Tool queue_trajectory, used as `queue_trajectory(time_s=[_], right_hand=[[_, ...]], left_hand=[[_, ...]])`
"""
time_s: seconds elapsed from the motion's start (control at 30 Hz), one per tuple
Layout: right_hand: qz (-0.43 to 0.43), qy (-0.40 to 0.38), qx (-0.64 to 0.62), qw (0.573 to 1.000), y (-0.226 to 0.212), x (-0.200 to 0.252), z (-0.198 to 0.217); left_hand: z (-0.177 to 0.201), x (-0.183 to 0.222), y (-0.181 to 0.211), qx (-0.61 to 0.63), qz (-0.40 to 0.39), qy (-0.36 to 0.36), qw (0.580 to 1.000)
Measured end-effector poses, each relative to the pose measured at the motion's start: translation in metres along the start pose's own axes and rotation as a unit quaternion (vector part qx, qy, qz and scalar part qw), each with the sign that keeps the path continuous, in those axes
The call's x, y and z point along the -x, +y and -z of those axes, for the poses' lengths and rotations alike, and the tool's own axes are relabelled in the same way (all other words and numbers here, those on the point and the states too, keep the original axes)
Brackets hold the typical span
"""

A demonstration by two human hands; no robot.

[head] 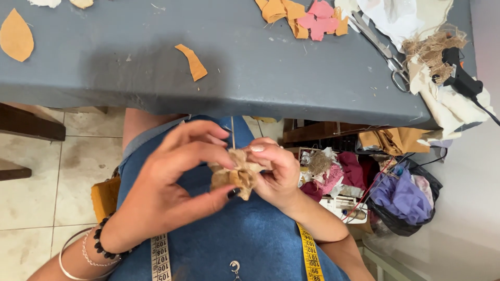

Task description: Assembling decorative flowers from fabric scraps using a hot glue gun and scissors

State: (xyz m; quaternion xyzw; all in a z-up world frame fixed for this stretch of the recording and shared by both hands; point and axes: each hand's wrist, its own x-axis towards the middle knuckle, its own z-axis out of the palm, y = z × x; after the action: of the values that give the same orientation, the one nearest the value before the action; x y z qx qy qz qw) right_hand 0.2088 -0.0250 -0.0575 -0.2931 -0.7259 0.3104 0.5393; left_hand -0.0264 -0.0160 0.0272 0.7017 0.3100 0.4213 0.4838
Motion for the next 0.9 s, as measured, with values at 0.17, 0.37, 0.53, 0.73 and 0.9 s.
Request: queue_trajectory(time_s=[0.17, 0.37, 0.53, 0.73, 0.9], right_hand=[[0.013, 0.063, 0.007, 0.998, 0.010, 0.016, 0.003], [-0.038, 0.062, -0.003, 0.997, 0.001, 0.014, -0.002], [-0.025, 0.059, 0.042, 0.997, -0.004, 0.010, -0.002], [-0.062, 0.011, 0.067, 0.996, -0.006, 0.010, 0.003], [-0.104, -0.036, 0.100, 0.989, -0.022, 0.000, 0.015]], left_hand=[[0.010, 0.016, -0.006, 0.121, -0.063, 0.121, 0.983], [-0.011, 0.016, -0.024, -0.036, 0.036, 0.035, 0.998], [-0.023, 0.015, -0.028, -0.072, -0.083, 0.076, 0.991], [-0.026, 0.017, -0.029, -0.088, -0.074, 0.108, 0.987], [-0.025, 0.018, -0.027, -0.096, -0.043, 0.133, 0.986]])
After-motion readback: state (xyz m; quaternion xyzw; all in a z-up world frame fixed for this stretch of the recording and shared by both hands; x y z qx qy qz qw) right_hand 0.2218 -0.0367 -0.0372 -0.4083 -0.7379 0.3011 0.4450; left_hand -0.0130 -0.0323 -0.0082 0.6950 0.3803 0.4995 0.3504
